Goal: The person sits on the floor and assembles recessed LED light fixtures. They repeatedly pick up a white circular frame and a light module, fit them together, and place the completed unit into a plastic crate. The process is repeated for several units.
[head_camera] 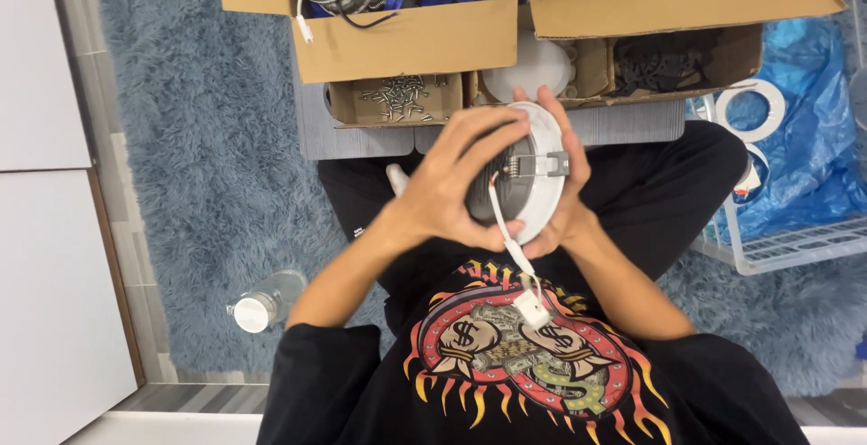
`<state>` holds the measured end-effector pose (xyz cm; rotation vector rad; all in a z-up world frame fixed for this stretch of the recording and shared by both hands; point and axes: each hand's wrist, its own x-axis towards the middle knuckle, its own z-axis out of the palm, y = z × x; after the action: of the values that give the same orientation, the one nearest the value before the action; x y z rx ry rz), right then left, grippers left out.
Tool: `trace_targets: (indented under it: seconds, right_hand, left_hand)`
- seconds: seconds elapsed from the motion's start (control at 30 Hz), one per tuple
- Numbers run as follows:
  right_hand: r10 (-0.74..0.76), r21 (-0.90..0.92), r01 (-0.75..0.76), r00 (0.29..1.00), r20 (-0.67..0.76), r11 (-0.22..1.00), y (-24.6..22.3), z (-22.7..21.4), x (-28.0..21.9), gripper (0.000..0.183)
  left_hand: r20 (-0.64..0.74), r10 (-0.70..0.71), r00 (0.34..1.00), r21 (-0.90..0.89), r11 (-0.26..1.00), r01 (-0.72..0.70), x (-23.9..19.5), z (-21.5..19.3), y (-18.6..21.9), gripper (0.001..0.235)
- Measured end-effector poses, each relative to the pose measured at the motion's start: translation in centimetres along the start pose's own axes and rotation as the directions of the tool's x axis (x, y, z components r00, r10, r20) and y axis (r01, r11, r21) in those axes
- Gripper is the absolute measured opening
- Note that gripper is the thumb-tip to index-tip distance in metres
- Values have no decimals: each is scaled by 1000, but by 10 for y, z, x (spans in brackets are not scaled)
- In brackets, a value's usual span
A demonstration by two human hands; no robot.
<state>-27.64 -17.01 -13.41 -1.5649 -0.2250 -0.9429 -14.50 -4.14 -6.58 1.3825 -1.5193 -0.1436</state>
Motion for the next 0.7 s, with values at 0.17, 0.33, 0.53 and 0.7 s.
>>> trace_targets:
  seconds: [0.17, 0.33, 0.53, 0.7]
  right_hand:
    - [263, 238, -222, 952, -156, 946, -7, 15, -7, 97]
    - [693, 620, -455, 690, -209, 640, -17, 20, -16, 62]
    - [616, 553, -429, 761, -205, 714, -16, 15, -19, 62]
    - [510, 442, -395, 842, -175, 805, -15, 13, -20, 78]
  left_hand:
    - [-235, -59, 970, -75, 996, 43, -14, 47, 10, 89]
    - [-371, -77, 925, -27, 997, 73, -14, 68, 14, 92]
    - [-446, -25, 894, -63, 998, -4, -2, 74, 22, 89]
    - [-477, -3, 879, -42, 999, -19, -19, 85, 5, 90]
